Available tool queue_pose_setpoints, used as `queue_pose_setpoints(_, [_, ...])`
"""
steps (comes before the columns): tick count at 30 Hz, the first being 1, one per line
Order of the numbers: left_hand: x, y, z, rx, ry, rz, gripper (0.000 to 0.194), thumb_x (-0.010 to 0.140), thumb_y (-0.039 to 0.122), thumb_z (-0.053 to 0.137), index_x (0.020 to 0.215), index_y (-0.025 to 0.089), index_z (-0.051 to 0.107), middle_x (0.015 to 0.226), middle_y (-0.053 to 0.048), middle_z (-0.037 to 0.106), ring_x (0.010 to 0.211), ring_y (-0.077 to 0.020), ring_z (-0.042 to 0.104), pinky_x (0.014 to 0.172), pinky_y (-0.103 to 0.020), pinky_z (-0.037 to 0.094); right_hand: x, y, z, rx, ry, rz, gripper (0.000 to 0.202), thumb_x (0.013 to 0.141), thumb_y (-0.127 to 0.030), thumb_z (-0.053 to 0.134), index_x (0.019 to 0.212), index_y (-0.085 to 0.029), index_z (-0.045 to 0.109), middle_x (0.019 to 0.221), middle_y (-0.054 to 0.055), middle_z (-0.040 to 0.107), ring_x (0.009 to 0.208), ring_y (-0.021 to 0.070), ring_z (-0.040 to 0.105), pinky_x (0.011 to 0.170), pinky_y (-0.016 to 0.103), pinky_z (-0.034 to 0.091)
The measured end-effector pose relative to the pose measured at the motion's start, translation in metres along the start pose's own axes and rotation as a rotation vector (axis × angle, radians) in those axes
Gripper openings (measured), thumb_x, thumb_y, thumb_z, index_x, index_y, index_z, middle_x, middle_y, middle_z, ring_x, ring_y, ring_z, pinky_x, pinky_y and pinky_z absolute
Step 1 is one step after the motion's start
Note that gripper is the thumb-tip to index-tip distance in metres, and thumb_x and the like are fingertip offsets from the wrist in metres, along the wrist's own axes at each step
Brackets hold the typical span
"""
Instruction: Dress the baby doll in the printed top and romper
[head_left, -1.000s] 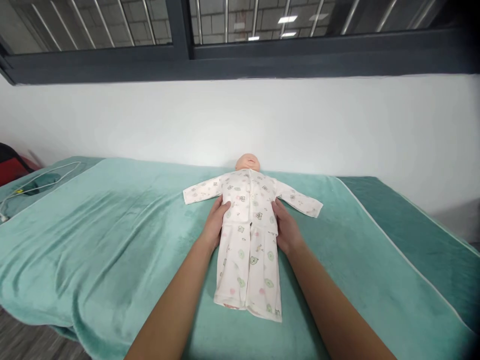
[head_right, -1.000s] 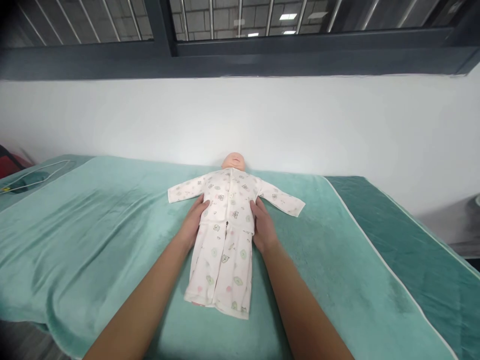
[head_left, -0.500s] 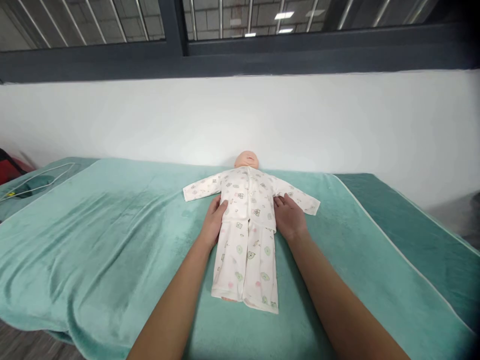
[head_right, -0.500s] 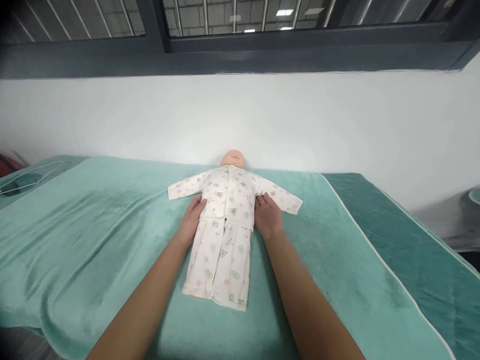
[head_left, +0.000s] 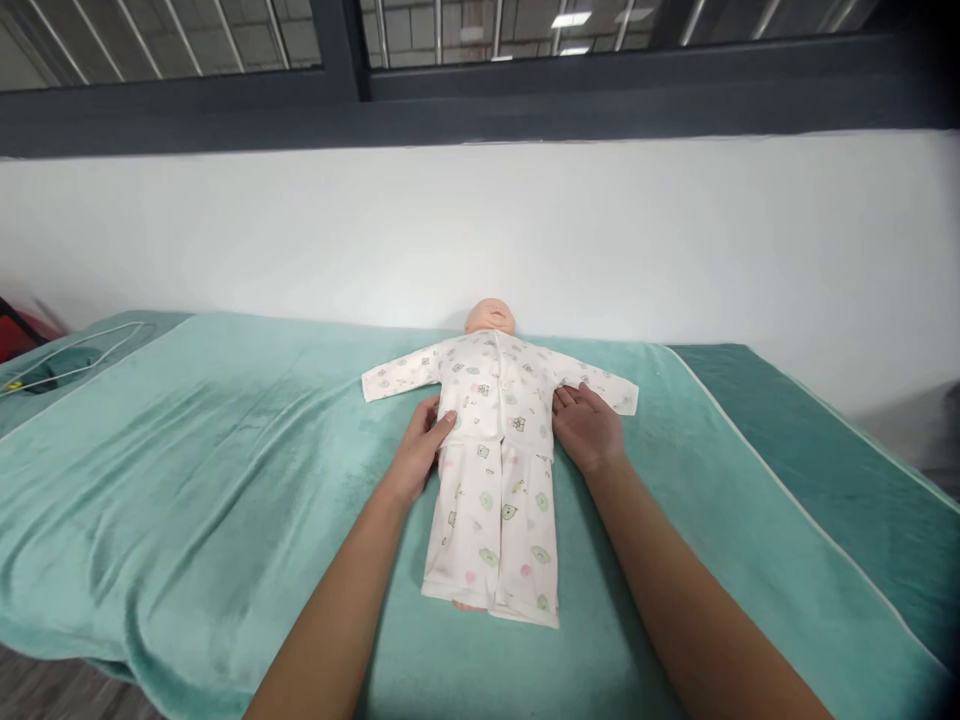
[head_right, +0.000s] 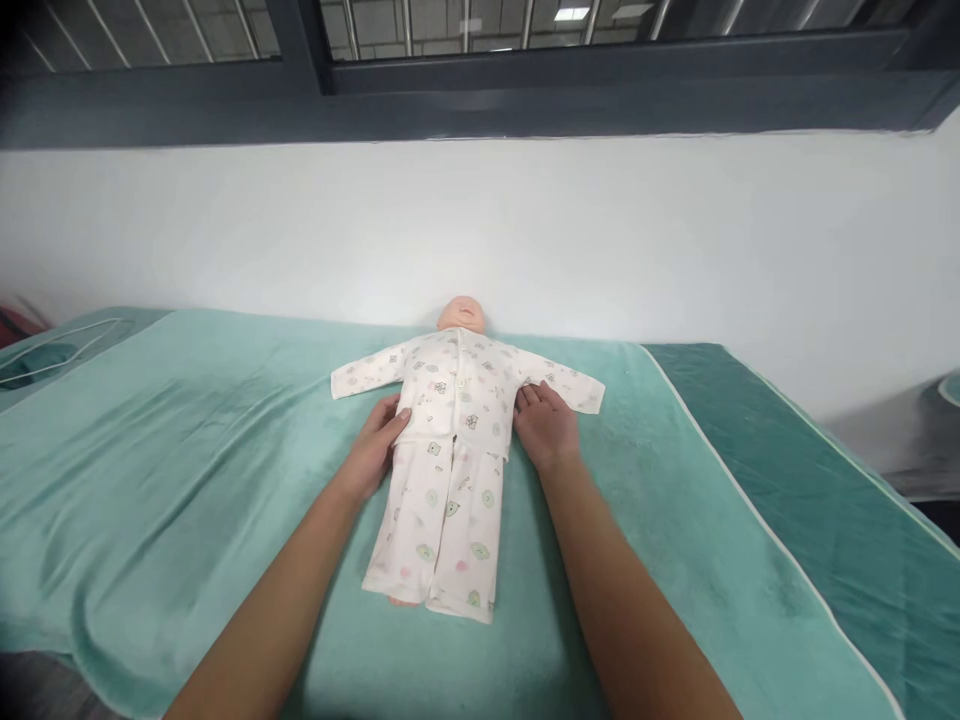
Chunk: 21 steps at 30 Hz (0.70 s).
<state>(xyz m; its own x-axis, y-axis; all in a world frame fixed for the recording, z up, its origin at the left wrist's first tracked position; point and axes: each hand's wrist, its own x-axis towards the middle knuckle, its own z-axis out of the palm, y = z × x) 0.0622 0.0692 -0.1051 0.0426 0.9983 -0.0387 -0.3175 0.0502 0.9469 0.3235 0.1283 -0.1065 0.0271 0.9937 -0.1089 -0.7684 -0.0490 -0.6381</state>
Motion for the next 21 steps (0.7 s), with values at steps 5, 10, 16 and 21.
queue_pose_setpoints(5, [-0.004,0.004,-0.001,-0.097,-0.016,-0.101,0.054,0.078,0.043,0.078,0.126,0.027,0.061,0.122,-0.004,0.064,0.100,-0.0182,0.062,0.074,-0.025,0.051,-0.009,-0.002,0.000,0.024,0.139,0.000,0.013,0.093,-0.022,0.049,0.102,-0.020,0.057,0.120,0.008,0.061,0.114,0.0143,0.063,0.092,0.031,0.060])
queue_pose_setpoints(10, [-0.005,0.008,-0.004,-0.198,-0.055,-0.093,0.053,0.077,0.037,0.079,0.125,0.025,0.062,0.118,-0.004,0.066,0.095,-0.0158,0.063,0.076,-0.025,0.054,-0.017,-0.012,-0.004,0.073,0.242,-0.089,0.017,0.091,-0.020,0.048,0.107,-0.022,0.053,0.127,0.010,0.057,0.119,0.0162,0.062,0.093,0.036,0.061])
queue_pose_setpoints(16, [-0.006,0.004,-0.003,-0.146,-0.030,-0.088,0.051,0.079,0.040,0.077,0.125,0.026,0.061,0.116,-0.004,0.065,0.093,-0.0154,0.062,0.076,-0.025,0.052,-0.015,-0.016,-0.012,-0.189,0.398,-0.267,0.015,0.084,-0.017,0.045,0.098,-0.023,0.045,0.114,0.007,0.061,0.107,0.0128,0.067,0.090,0.033,0.061])
queue_pose_setpoints(21, [-0.007,-0.004,0.000,0.092,0.108,0.049,0.045,0.085,0.051,0.068,0.122,0.025,0.064,0.115,-0.004,0.064,0.103,-0.0186,0.058,0.089,-0.030,0.048,0.000,-0.023,-0.035,-0.510,0.629,-0.485,0.030,0.078,-0.019,0.052,0.104,-0.025,0.039,0.115,0.001,0.056,0.106,0.0110,0.063,0.094,0.030,0.056])
